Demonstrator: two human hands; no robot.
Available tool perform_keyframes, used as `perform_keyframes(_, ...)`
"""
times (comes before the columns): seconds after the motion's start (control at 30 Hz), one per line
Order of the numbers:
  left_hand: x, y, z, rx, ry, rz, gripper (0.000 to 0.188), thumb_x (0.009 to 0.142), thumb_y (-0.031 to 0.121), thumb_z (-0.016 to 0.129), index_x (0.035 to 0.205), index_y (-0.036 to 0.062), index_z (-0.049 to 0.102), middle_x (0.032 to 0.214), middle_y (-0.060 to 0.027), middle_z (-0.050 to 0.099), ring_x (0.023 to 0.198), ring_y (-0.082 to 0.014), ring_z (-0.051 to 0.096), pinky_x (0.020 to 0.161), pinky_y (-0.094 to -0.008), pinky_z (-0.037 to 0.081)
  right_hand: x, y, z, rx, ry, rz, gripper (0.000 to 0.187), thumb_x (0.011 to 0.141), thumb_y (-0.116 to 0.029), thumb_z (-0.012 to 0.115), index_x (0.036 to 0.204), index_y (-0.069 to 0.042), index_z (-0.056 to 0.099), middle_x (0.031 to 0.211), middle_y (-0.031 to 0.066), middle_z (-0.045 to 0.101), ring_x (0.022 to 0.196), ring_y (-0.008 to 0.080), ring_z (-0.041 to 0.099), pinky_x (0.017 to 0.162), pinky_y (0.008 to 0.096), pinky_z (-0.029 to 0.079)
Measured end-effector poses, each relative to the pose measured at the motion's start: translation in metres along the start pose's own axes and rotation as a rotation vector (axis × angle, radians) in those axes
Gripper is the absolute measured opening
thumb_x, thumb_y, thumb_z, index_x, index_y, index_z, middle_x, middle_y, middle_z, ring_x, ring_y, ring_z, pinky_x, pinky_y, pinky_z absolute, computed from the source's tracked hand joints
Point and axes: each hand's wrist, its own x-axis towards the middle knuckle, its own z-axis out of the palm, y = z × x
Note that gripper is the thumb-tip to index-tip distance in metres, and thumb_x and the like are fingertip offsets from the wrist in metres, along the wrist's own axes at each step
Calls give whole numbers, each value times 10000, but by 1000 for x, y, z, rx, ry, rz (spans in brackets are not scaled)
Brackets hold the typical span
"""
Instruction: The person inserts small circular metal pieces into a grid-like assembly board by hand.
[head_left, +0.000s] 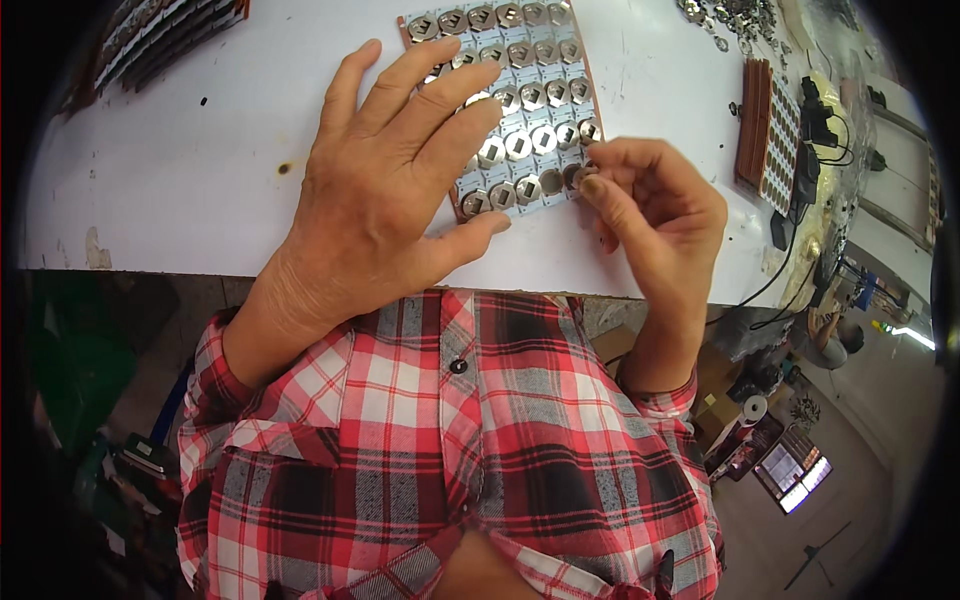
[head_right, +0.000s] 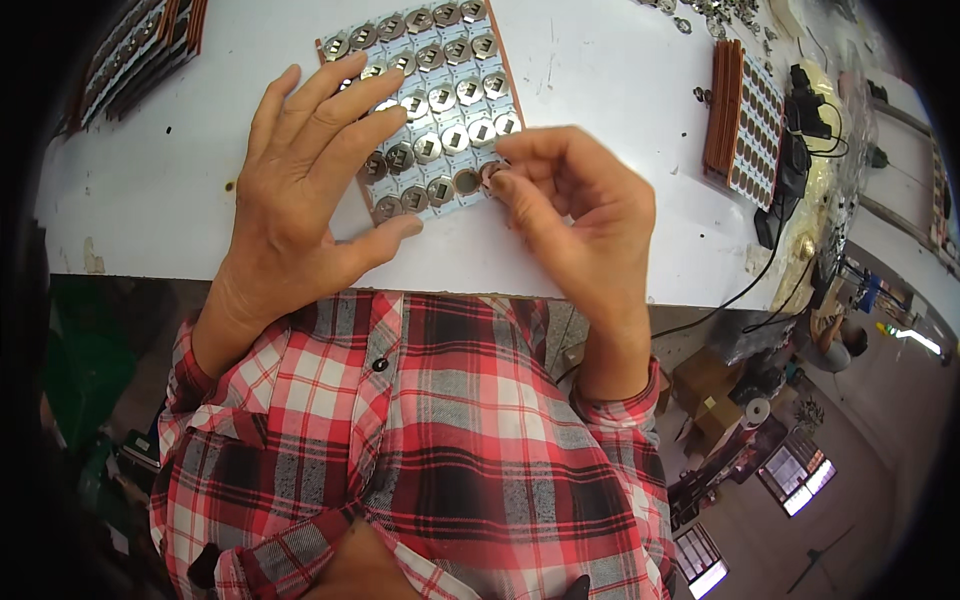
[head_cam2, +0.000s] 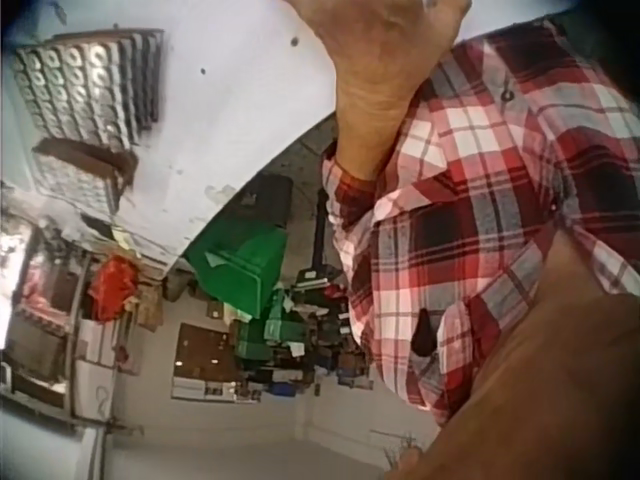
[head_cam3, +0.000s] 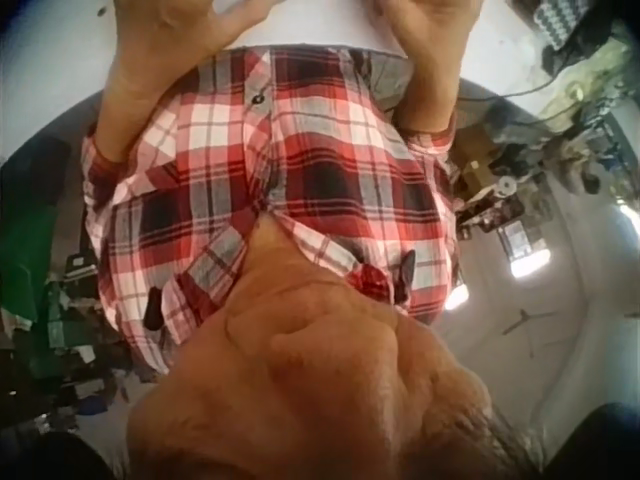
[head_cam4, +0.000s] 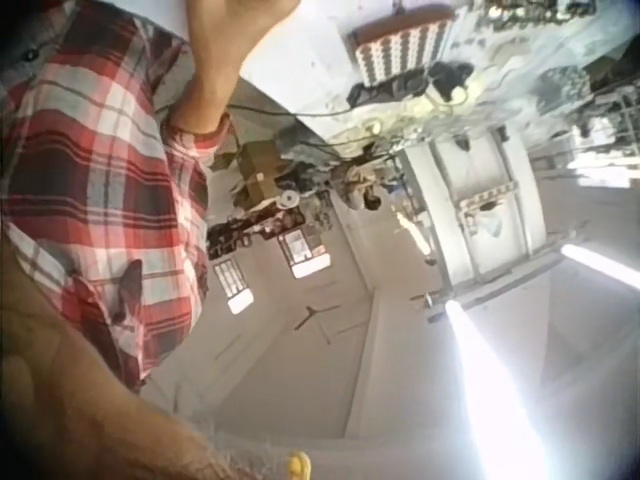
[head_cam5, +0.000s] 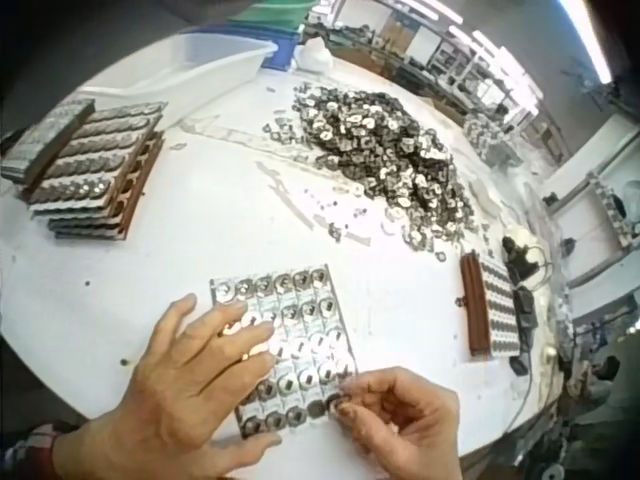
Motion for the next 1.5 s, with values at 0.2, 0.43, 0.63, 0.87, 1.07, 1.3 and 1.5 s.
perform_keyframes(0.2, -1, 2, 0, -11, 8, -8, 742, 662, 259, 927, 1321, 60, 650, 1473, -126, 610, 1441, -363, 505, 1212, -605, 321, -9, 8, 15, -194, 56, -98, 232, 931, 66, 752, 1162, 64, 730, 941, 43, 756, 843, 75, 690, 743, 200, 547)
perform_keyframes(0.43, 2, 8, 6, -62, 64, -18, 730, 649, 224, 922, 1295, 31, 642, 1443, -150, 607, 1428, -374, 509, 1193, -581, 359, -11, 3, 19, -329, 79, -81, 169, 916, 65, 765, 1082, 37, 751, 937, 19, 745, 818, 50, 667, 711, 184, 520)
perform_keyframes(0.63, 6, 12, 10, -103, 97, -17, 722, 639, 199, 918, 1277, 11, 636, 1422, -167, 605, 1420, -383, 512, 1179, -564, 386, -9, 0, 14, -344, 10, -118, 186, 905, 78, 763, 1084, 34, 748, 920, 7, 732, 795, 36, 647, 692, 176, 499)
perform_keyframes(0.87, 8, 13, 12, -77, 79, -50, 807, 638, 207, 924, 1375, 64, 628, 1480, -155, 572, 1412, -381, 506, 1167, -538, 396, -8, 5, 17, -355, 35, -148, 170, 892, 89, 750, 1047, 22, 764, 893, -1, 705, 756, 25, 602, 651, 181, 455)
perform_keyframes(1.07, 12, 19, 11, -60, 63, -54, 808, 631, 205, 926, 1367, 50, 632, 1487, -167, 568, 1411, -395, 503, 1160, -543, 399, -6, 5, 16, -367, 41, -252, 191, 860, 111, 721, 1021, 21, 769, 889, 20, 663, 700, 44, 546, 603, 202, 399)
perform_keyframes(1.3, 11, 17, 2, -9, 11, -39, 784, 642, 160, 911, 1362, 35, 628, 1501, -183, 562, 1398, -431, 507, 1141, -548, 418, -1, 5, 14, -388, -44, -353, 230, 837, 109, 714, 1043, 17, 752, 871, 80, 651, 679, 134, 606, 604, 255, 455)
perform_keyframes(1.5, 10, 14, 7, 16, 12, -41, 793, 652, 167, 909, 1380, 44, 620, 1510, -177, 559, 1406, -423, 504, 1151, -560, 408, -13, 3, 31, -629, 89, -344, 268, 821, 92, 744, 1070, -7, 729, 872, 98, 664, 681, 202, 671, 590, 302, 504)
